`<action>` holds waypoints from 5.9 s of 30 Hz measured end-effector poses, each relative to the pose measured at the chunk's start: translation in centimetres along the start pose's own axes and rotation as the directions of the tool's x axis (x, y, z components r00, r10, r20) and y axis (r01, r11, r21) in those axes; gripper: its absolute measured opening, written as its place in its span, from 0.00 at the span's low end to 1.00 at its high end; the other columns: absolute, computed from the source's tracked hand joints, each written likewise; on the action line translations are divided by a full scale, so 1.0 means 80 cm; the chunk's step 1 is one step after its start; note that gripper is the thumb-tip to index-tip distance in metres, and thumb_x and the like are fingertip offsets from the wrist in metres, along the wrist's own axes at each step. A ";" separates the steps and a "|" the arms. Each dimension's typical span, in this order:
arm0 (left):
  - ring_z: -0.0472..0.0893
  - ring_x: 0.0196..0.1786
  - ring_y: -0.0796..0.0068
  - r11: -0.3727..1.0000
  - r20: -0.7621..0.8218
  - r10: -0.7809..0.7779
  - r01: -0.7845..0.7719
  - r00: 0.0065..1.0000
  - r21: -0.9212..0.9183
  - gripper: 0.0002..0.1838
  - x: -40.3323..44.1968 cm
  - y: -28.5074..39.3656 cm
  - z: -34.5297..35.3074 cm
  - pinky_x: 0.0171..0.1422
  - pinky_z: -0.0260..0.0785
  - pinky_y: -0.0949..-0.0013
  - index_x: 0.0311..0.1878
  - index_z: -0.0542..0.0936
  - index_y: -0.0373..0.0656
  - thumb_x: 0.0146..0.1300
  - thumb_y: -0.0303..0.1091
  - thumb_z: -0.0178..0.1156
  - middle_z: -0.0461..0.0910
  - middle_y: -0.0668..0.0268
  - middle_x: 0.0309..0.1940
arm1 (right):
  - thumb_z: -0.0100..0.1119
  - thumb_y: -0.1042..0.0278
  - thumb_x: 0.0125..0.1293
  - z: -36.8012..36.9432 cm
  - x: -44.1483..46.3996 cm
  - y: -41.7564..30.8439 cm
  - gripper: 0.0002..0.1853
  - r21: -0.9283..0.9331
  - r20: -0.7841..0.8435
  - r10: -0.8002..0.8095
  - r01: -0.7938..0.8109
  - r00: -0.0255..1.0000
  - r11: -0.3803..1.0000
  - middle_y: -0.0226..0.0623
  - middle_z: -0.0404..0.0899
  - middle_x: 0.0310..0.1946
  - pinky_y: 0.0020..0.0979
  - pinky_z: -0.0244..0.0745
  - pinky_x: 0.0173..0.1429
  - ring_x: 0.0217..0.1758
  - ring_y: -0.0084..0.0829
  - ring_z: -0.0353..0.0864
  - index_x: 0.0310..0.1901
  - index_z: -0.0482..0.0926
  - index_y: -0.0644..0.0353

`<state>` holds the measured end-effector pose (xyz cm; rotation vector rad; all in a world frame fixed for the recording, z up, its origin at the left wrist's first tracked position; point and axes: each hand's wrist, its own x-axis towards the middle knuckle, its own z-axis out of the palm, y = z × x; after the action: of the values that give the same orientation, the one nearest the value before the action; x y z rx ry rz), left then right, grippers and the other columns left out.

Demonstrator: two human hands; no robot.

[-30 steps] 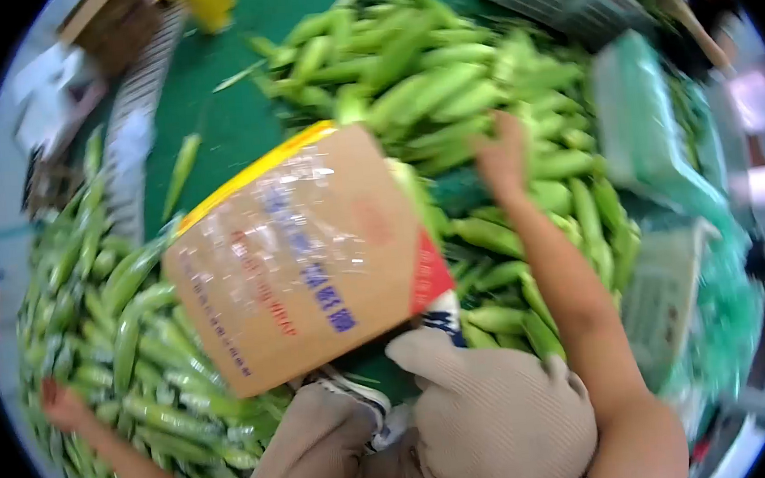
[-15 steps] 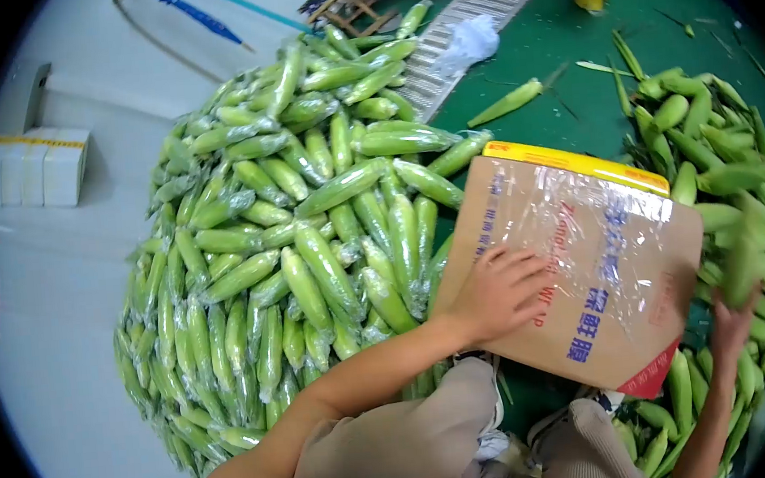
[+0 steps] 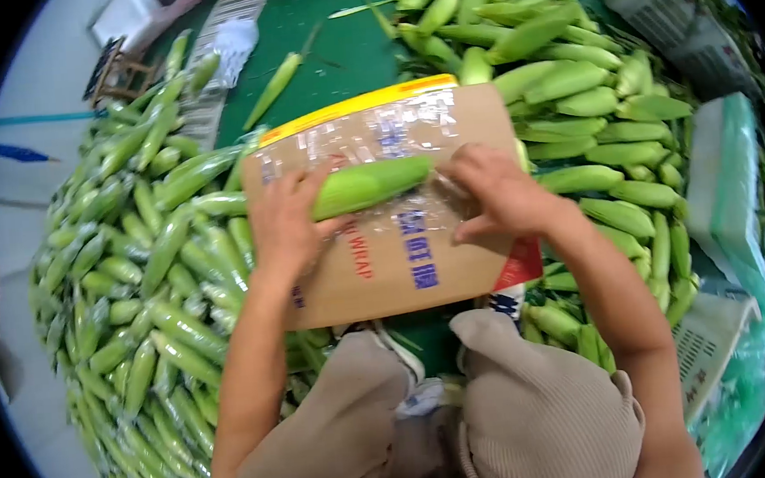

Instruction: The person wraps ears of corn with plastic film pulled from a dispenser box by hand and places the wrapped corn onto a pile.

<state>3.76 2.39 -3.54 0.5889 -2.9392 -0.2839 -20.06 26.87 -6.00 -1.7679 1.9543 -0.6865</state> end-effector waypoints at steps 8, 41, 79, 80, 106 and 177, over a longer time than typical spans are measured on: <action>0.81 0.56 0.55 0.995 0.138 -0.074 0.082 0.988 -0.052 0.40 0.014 0.010 -0.018 0.62 0.72 0.51 0.70 0.80 0.64 0.50 0.47 0.82 0.81 0.65 0.49 | 0.73 0.65 0.58 0.026 -0.021 0.004 0.22 -0.183 -0.174 -0.062 0.030 0.983 0.983 0.37 0.83 0.42 0.43 0.77 0.60 0.52 0.43 0.83 0.54 0.83 0.58; 0.73 0.73 0.48 0.996 -0.014 -0.038 0.036 0.999 -0.087 0.38 -0.042 0.020 0.012 0.80 0.58 0.43 0.74 0.74 0.40 0.70 0.59 0.62 0.76 0.53 0.71 | 0.72 0.32 0.55 0.031 0.074 -0.071 0.48 -0.311 -0.286 -0.165 0.071 0.944 0.948 0.48 0.78 0.59 0.48 0.75 0.63 0.60 0.51 0.79 0.69 0.75 0.60; 0.86 0.60 0.61 0.511 0.581 0.262 0.400 0.771 -0.761 0.34 -0.162 -0.002 -0.056 0.69 0.76 0.62 0.64 0.82 0.36 0.52 0.31 0.80 0.87 0.55 0.56 | 0.76 0.48 0.66 0.114 -0.059 -0.143 0.41 0.634 0.654 -0.110 -0.463 0.748 0.620 0.53 0.83 0.54 0.41 0.77 0.64 0.59 0.46 0.85 0.72 0.70 0.60; 0.87 0.59 0.64 0.484 0.570 0.132 0.449 0.811 -0.751 0.33 -0.161 -0.010 -0.064 0.67 0.78 0.62 0.64 0.83 0.37 0.52 0.31 0.81 0.89 0.56 0.54 | 0.77 0.48 0.65 0.119 -0.060 -0.144 0.41 0.690 0.509 -0.084 -0.347 0.857 0.635 0.53 0.82 0.57 0.40 0.77 0.65 0.61 0.46 0.83 0.72 0.69 0.60; 0.85 0.43 0.69 -0.009 0.047 -0.792 0.065 0.608 -0.998 0.21 0.122 -0.294 0.068 0.46 0.78 0.67 0.63 0.74 0.36 0.69 0.20 0.63 0.83 0.61 0.45 | 0.50 0.86 0.65 -0.081 -0.053 0.272 0.36 -0.593 -0.486 0.429 -0.648 0.761 0.478 0.31 0.67 0.79 0.59 0.59 0.82 0.85 0.44 0.60 0.75 0.70 0.47; 0.75 0.74 0.56 0.943 -0.332 -0.287 0.205 0.898 -0.262 0.25 0.130 -0.051 0.014 0.82 0.57 0.40 0.65 0.83 0.44 0.68 0.43 0.66 0.82 0.56 0.66 | 0.80 0.52 0.55 0.023 0.165 -0.041 0.42 -0.369 -0.200 -0.120 0.039 0.972 0.929 0.48 0.75 0.65 0.44 0.75 0.68 0.68 0.49 0.75 0.68 0.72 0.62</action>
<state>-4.43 -5.24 -4.55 0.8772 -2.4326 -0.4648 -17.74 13.35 -5.15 -2.0738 2.2878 -0.5967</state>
